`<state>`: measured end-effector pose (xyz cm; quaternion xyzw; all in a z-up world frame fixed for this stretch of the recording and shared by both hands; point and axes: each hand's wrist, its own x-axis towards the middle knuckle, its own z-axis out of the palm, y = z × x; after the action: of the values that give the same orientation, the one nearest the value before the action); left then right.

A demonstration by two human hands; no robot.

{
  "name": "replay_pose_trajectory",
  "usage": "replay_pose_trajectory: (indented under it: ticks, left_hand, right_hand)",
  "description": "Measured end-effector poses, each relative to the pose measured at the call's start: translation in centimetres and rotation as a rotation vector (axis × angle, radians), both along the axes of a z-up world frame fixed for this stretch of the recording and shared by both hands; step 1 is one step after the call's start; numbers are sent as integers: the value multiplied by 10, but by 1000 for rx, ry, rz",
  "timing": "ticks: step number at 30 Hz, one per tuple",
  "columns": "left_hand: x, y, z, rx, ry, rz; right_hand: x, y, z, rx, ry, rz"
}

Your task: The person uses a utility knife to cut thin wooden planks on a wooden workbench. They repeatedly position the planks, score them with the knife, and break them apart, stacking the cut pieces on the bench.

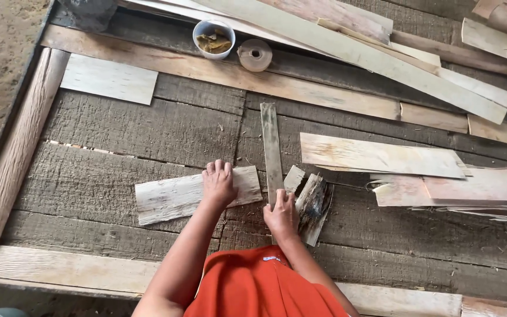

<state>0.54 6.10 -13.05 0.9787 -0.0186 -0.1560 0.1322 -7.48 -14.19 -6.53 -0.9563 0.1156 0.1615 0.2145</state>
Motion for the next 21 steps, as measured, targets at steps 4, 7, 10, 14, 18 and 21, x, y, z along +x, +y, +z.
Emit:
replay_pose_trajectory:
  ticks: [4,7,10,14,18,21]
  left_hand:
    - [5,7,6,-39,58,20]
    - [2,12,16,-193,71,69]
    - [-2,16,43,-406,208,141]
    - [3,25,47,-475,155,168]
    - [-14,30,123,-492,-326,387]
    - [-29,45,129,-448,-499,770]
  right_hand:
    - [10,-3,-12,30,-151,73]
    - [20,2,-11,78,-331,159]
    - [28,12,12,233,-272,173]
    - [39,12,17,638,-76,8]
    - [39,14,39,950,-111,-270]
    - [43,-5,4,1040,-173,-447]
